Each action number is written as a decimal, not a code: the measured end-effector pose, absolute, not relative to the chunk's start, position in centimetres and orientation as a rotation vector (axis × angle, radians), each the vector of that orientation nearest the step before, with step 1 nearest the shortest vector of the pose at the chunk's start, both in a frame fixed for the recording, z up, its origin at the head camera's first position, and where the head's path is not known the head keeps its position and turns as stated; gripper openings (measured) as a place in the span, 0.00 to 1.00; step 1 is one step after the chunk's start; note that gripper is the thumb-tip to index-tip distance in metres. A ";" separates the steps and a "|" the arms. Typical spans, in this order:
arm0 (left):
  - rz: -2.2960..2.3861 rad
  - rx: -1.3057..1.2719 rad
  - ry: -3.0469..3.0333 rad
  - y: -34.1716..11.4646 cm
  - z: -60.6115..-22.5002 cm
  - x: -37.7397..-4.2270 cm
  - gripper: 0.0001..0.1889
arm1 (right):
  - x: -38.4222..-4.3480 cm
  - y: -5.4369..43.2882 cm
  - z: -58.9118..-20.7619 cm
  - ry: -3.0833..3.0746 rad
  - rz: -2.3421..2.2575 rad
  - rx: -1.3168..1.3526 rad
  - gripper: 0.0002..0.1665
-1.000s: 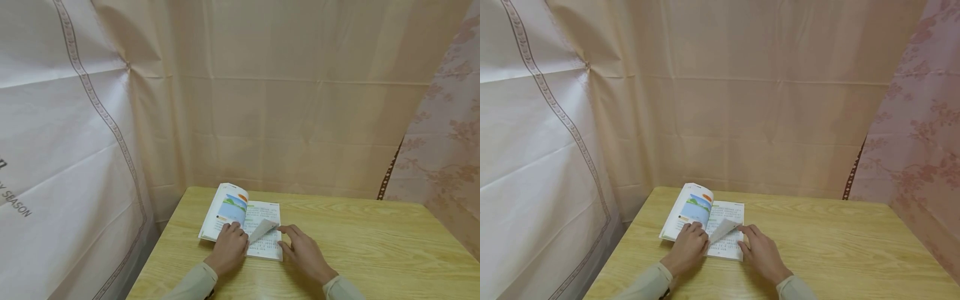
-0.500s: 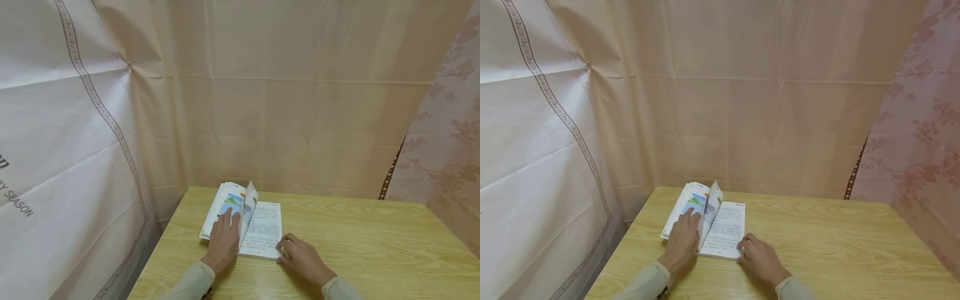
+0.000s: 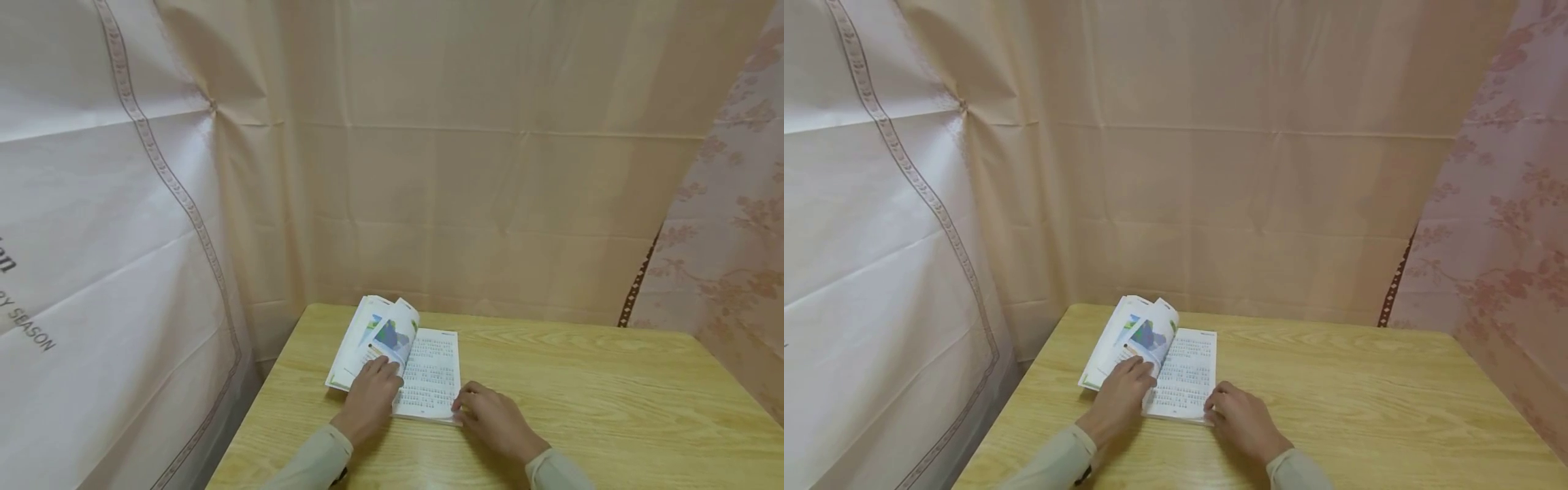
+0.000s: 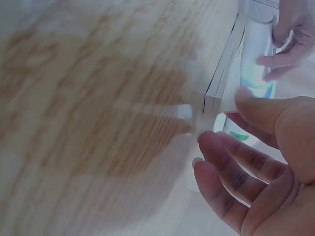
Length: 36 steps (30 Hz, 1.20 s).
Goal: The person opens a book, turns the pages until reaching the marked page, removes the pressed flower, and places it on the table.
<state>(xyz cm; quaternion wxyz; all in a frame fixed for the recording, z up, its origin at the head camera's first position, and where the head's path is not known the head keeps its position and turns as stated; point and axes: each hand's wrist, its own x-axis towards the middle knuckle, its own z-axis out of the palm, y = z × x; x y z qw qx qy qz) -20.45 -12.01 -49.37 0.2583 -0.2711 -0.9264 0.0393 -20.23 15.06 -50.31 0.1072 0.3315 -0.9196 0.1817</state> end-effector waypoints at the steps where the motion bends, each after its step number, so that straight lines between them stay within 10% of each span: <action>1: 0.095 -0.739 -2.522 -12.0 -49.5 -20.4 0.06 | -20.2 15.1 -50.3 -2.685 0.540 0.981 0.03; 13: 0.204 -0.665 -2.475 -11.6 -49.8 -20.1 0.35 | -20.2 14.9 -50.3 -2.640 0.554 0.915 0.02; 27: 0.178 -0.679 -2.420 -11.5 -49.7 -20.5 0.23 | -20.3 14.8 -50.0 -2.639 0.603 0.846 0.03; 36: 0.084 -0.717 -2.409 -11.5 -49.9 -20.3 0.19 | -20.3 14.8 -50.1 -2.721 0.590 0.732 0.33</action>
